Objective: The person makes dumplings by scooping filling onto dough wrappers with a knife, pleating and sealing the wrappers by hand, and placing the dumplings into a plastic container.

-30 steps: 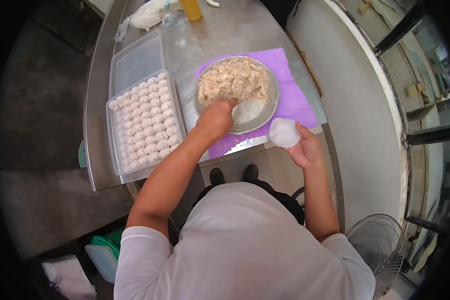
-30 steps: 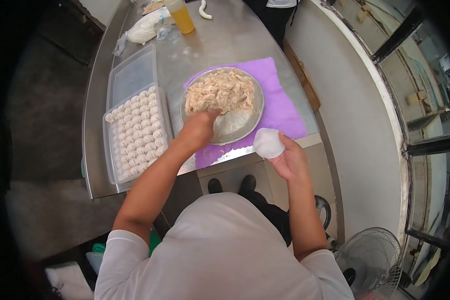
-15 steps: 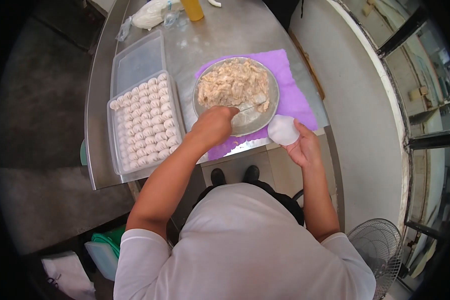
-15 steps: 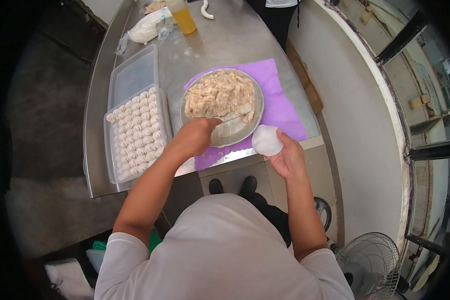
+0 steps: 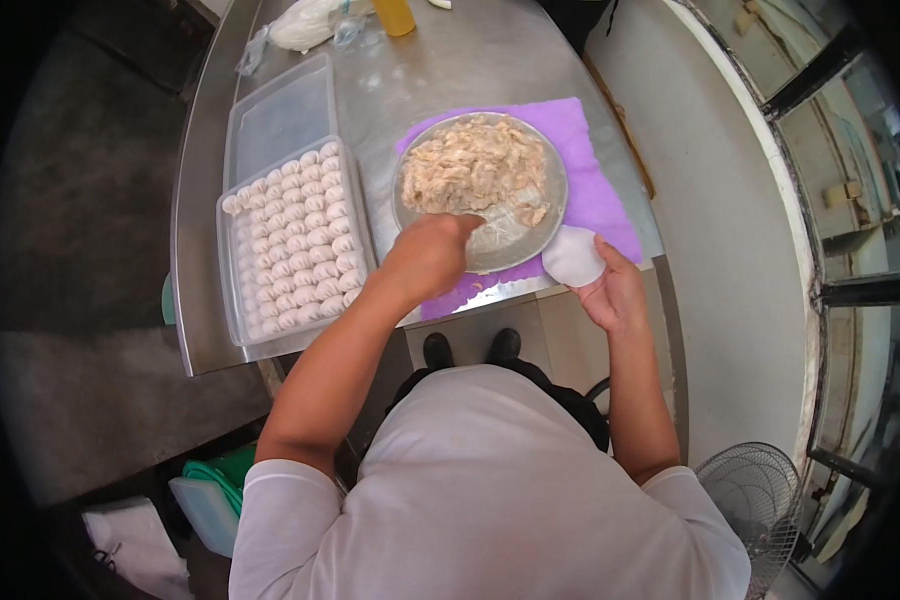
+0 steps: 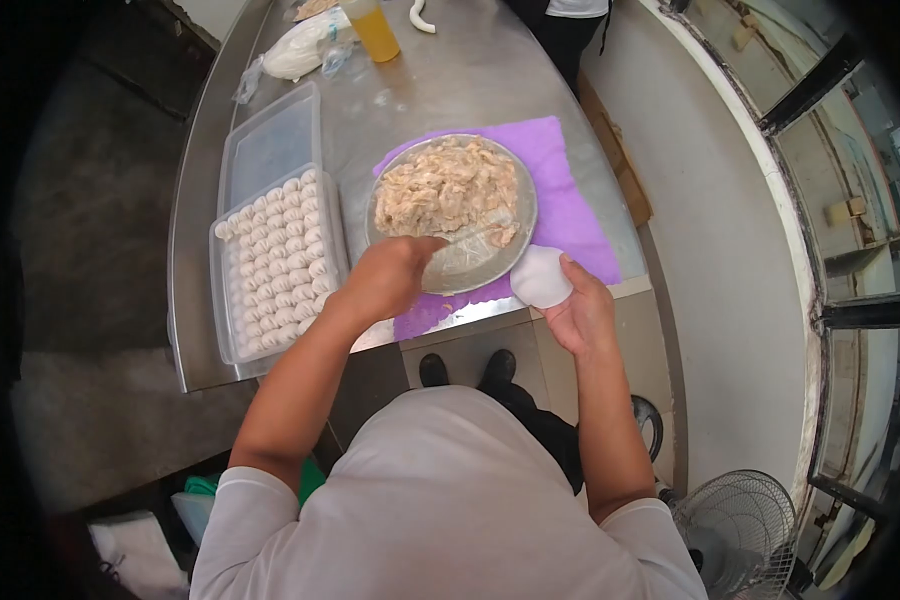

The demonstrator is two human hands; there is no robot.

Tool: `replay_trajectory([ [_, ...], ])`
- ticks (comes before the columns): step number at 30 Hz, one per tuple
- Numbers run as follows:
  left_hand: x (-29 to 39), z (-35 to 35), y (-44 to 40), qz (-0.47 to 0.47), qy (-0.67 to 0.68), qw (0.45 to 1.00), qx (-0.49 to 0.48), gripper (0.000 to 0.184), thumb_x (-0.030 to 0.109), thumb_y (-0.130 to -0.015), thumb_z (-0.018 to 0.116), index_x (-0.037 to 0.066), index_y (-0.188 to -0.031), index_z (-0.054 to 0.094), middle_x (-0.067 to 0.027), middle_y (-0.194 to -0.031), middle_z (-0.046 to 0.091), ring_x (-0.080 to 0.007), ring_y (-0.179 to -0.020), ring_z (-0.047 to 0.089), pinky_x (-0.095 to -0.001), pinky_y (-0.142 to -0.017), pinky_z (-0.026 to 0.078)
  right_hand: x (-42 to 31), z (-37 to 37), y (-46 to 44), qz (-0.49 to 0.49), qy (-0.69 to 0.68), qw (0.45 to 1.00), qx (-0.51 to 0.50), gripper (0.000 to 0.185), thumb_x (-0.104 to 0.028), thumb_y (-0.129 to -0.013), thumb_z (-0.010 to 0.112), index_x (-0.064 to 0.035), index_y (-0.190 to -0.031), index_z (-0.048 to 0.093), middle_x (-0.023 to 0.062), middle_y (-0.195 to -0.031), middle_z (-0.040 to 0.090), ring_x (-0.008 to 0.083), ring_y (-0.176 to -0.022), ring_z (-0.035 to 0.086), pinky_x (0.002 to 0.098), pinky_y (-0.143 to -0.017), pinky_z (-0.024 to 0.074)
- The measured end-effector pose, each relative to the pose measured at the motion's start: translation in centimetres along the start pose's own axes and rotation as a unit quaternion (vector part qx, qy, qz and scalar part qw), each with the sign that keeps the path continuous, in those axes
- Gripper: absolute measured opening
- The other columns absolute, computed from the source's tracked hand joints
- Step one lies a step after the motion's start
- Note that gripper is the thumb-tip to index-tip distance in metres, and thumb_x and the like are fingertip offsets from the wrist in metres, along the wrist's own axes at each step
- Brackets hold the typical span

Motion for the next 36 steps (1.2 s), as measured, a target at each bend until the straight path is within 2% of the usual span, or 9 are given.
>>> replay_trajectory([
  [2,-1.8,-0.8,0.5,-0.07,-0.015,0.994,0.079,0.034,0.001,-0.092,0.058,0.002,-0.123,0.069,-0.0276,-0.098,0.071,-0.0436,-0.094,0.068,-0.049,-0.087,0.053,0.0,0.0,-0.1,0.001,0.0,1.0,-0.003,0.045,-0.024,-0.107,0.047,0.0086,-0.137,0.048,0.023,-0.137,0.059,0.0355,-0.126,0.06,0.0516,-0.109,0.0474],
  [6,-0.9,0.6,0.6,0.001,0.015,0.999,0.04,0.032,0.001,-0.093,0.057,0.002,-0.122,0.07,-0.0275,-0.099,0.07,-0.0436,-0.093,0.068,-0.0499,-0.086,0.053,0.0,0.1,-0.5,-0.003,0.01,1.0,-0.012,0.045,-0.025,-0.106,0.048,0.0088,-0.137,0.048,0.0231,-0.137,0.059,0.0356,-0.126,0.06,0.0513,-0.109,0.0477],
  [12,-1.4,-1.5,1.0,-0.056,-0.014,0.996,0.069,0.032,0.003,-0.092,0.059,0.002,-0.122,0.069,-0.0276,-0.098,0.07,-0.0434,-0.093,0.068,-0.0496,-0.083,0.053,-0.1,0.4,-1.0,-0.007,0.02,1.0,-0.01,0.045,-0.024,-0.107,0.047,0.009,-0.137,0.048,0.0226,-0.137,0.059,0.035,-0.126,0.06,0.0513,-0.108,0.048],
  [15,-1.5,0.6,1.8,-0.078,-0.04,0.996,0.019,0.033,0.003,-0.093,0.058,0.001,-0.124,0.068,-0.0278,-0.098,0.07,-0.0442,-0.093,0.068,-0.0493,-0.083,0.053,-0.1,1.0,-0.9,-0.012,-0.002,1.0,-0.022,0.041,-0.021,-0.107,0.048,0.0092,-0.134,0.049,0.0224,-0.132,0.06,0.0347,-0.12,0.063,0.0519,-0.105,0.0503],
  [17,0.1,1.9,2.7,-0.031,0.024,0.999,0.013,0.034,0.002,-0.094,0.054,-0.002,-0.126,0.065,-0.0283,-0.096,0.07,-0.0436,-0.09,0.069,-0.0477,-0.083,0.054,-0.1,1.6,-0.9,-0.02,-0.002,1.0,-0.019,0.041,-0.021,-0.107,0.048,0.0095,-0.135,0.049,0.0221,-0.133,0.06,0.0344,-0.121,0.062,0.0512,-0.105,0.0501],
  [20,0.7,3.0,2.9,-0.064,0.149,0.986,0.031,0.036,-0.001,-0.093,0.054,-0.004,-0.128,0.063,-0.0287,-0.096,0.07,-0.042,-0.088,0.07,-0.0449,-0.082,0.054,-0.5,2.3,-1.1,-0.031,-0.008,0.999,-0.018,0.041,-0.02,-0.107,0.047,0.0105,-0.135,0.047,0.0225,-0.134,0.059,0.0347,-0.122,0.061,0.0507,-0.106,0.0496],
  [24,2.4,2.9,4.1,0.017,0.162,0.982,0.098,0.038,-0.006,-0.091,0.055,-0.002,-0.129,0.064,-0.0264,-0.095,0.068,-0.0404,-0.086,0.069,-0.0447,-0.079,0.053,-1.3,3.1,-1.5,-0.043,-0.003,0.999,0.003,0.041,-0.017,-0.107,0.044,0.0134,-0.135,0.045,0.0255,-0.134,0.056,0.0369,-0.124,0.06,0.0517,-0.108,0.0486],
  [31,3.6,-0.8,3.8,0.008,0.102,0.989,0.109,0.037,-0.003,-0.091,0.059,0.004,-0.126,0.069,-0.0207,-0.083,0.063,-0.0389,-0.077,0.064,-0.0467,-0.072,0.05,-2.2,2.5,-1.4,-0.051,0.014,0.998,0.02,0.041,-0.017,-0.108,0.043,0.0152,-0.133,0.045,0.0272,-0.133,0.056,0.0376,-0.123,0.06,0.0527,-0.107,0.0487],
  [36,5.0,-1.3,2.8,0.084,0.072,0.989,0.101,0.036,-0.003,-0.09,0.061,0.006,-0.123,0.071,-0.0191,-0.082,0.063,-0.0377,-0.073,0.064,-0.0455,-0.069,0.05,-2.1,2.6,-1.1,0.002,0.034,0.999,-0.015,0.041,-0.024,-0.108,0.046,0.0081,-0.134,0.049,0.0226,-0.13,0.062,0.034,-0.121,0.063,0.0498,-0.104,0.0517],
])
Point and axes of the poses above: each hand's wrist, its own y-axis away from the middle knuckle, its own z-axis out of the palm, x = y × z, the point moved 8 cm from there along -y, towards the middle knuckle
